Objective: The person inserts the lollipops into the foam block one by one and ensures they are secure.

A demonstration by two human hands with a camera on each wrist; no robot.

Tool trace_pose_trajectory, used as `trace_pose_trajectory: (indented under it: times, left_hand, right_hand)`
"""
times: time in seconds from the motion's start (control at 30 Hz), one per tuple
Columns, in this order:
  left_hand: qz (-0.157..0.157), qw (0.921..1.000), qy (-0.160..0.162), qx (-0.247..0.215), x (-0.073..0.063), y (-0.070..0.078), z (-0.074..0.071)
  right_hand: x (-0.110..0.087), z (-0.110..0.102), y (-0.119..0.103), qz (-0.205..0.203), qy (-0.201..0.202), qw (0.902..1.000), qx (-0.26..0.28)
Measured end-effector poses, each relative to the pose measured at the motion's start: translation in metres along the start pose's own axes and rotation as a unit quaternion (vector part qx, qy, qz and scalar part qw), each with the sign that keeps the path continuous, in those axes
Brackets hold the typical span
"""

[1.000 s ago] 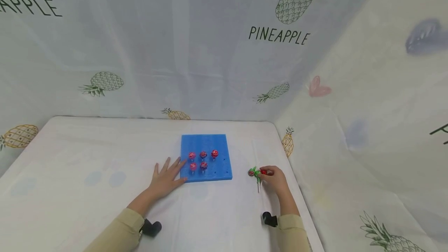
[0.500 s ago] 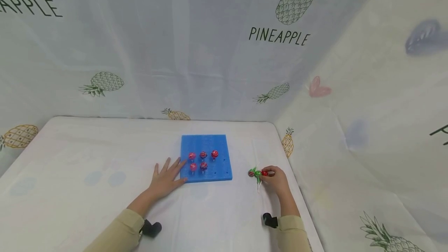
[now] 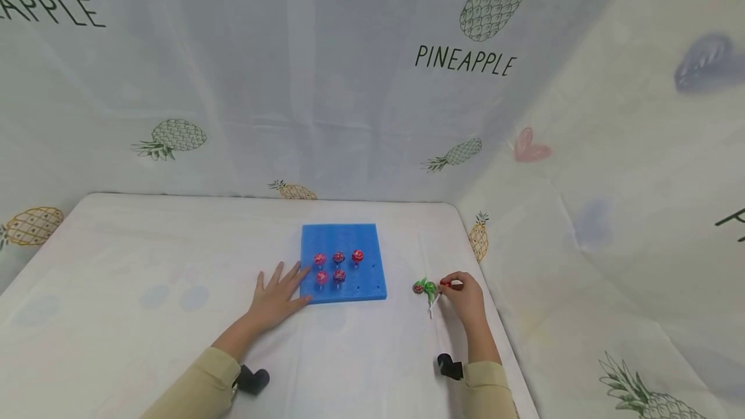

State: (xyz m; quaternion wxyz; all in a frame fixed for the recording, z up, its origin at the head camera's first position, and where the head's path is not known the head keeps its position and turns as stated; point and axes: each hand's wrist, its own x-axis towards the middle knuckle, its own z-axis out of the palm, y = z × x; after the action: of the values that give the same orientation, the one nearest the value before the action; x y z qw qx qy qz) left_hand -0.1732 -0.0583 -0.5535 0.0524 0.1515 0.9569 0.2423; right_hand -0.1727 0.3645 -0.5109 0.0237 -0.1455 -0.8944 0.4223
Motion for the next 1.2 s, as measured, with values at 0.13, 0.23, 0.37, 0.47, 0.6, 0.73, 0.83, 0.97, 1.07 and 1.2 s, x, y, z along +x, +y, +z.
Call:
trace_pose_trajectory:
  times: [0.13,0.23,0.37,0.47,0.6,0.73,0.83,0.97,1.07,1.2]
  left_hand:
    - [0.0,1.0,0.0,0.003,0.0,0.001,-0.001]
    - [0.002,1.0,0.001,-0.001,-0.001,0.001,-0.001]
    - [0.004,1.0,0.0,-0.002,0.0,0.002,-0.001]
    - [0.003,1.0,0.0,-0.001,0.0,0.002,-0.001]
    - [0.002,1.0,0.0,-0.002,-0.001,0.002,-0.002]
    - [0.002,1.0,0.0,-0.005,-0.002,0.002,-0.003]
    - [0.001,1.0,-0.001,-0.004,-0.002,0.003,-0.003]
    - [0.001,1.0,0.001,-0.005,-0.002,0.003,-0.004]
    - [0.003,1.0,0.001,-0.007,-0.002,0.003,-0.004]
    - [0.003,1.0,0.0,-0.005,-0.001,0.002,-0.004]
  right_hand:
    - [-0.001,-0.002,-0.01,-0.012,0.011,0.9994,0.031]
    - [-0.002,-0.002,-0.018,-0.018,0.013,0.9988,0.043]
    - [-0.005,0.001,-0.03,-0.023,0.006,0.9981,0.056]
    - [-0.007,0.006,-0.037,-0.025,-0.003,0.9971,0.071]
    - [-0.009,0.013,-0.046,-0.02,-0.013,0.9946,0.101]
    - [-0.012,0.021,-0.056,-0.02,-0.027,0.9916,0.125]
    - [-0.014,0.028,-0.062,-0.025,-0.038,0.9902,0.132]
    - [-0.016,0.037,-0.069,-0.038,-0.038,0.9899,0.131]
    - [-0.017,0.044,-0.073,-0.042,-0.037,0.9902,0.128]
    - [-0.017,0.052,-0.079,-0.048,-0.032,0.9893,0.134]
